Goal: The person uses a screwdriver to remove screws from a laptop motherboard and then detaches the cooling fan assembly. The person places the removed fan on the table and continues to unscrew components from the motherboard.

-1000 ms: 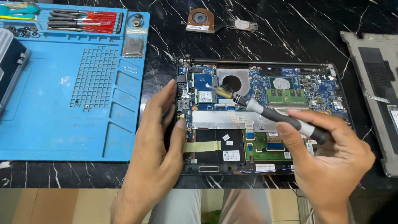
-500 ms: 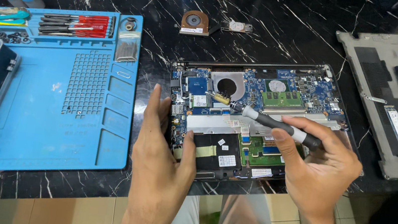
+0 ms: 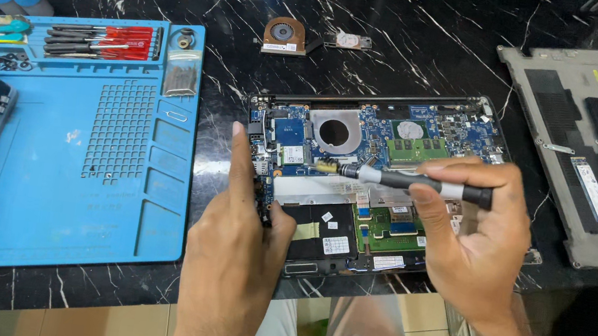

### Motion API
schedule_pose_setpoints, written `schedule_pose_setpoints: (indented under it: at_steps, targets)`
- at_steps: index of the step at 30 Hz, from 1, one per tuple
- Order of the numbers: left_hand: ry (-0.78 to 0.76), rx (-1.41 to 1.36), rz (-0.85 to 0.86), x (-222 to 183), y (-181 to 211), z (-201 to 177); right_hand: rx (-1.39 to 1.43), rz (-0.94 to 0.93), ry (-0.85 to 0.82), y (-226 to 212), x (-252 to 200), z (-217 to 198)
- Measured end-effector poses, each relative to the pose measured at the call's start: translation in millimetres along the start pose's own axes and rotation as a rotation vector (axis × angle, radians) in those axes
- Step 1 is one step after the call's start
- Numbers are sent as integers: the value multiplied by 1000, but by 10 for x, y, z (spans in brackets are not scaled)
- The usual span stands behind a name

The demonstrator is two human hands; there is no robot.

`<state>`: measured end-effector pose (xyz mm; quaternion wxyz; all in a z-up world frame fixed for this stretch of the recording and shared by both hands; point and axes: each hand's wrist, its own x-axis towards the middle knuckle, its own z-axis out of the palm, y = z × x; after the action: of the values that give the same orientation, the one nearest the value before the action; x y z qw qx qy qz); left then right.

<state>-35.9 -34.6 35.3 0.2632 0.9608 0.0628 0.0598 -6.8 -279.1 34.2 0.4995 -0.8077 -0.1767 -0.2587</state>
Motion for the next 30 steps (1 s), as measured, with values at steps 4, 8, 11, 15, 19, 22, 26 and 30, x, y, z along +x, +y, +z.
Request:
schedule_pose_setpoints:
  at_steps: [4, 8, 11, 15, 19, 22, 26, 30]
  targets:
    - [19, 49, 70, -30, -2, 9, 96, -44, -56, -191, 347, 15]
    - [139, -213, 58, -68, -95, 30, -36, -130, -236, -411, 676, 72]
    - [224, -366, 132, -59, -163, 54, -4, -146, -343, -481, 846, 193]
    - [269, -478, 228, 5, -204, 91, 48, -98, -376, -408, 889, 356]
    - [234, -508, 205, 10, -257, 93, 36, -70, -366, -382, 853, 449]
    - [206, -496, 235, 15, -267, 70, 47, -72, -363, -372, 861, 484]
    - [213, -459, 254, 3, -263, 84, 50, -59, -365, -359, 848, 489]
    - [217, -451, 240, -8, -238, 71, 48, -48, -370, -353, 841, 486]
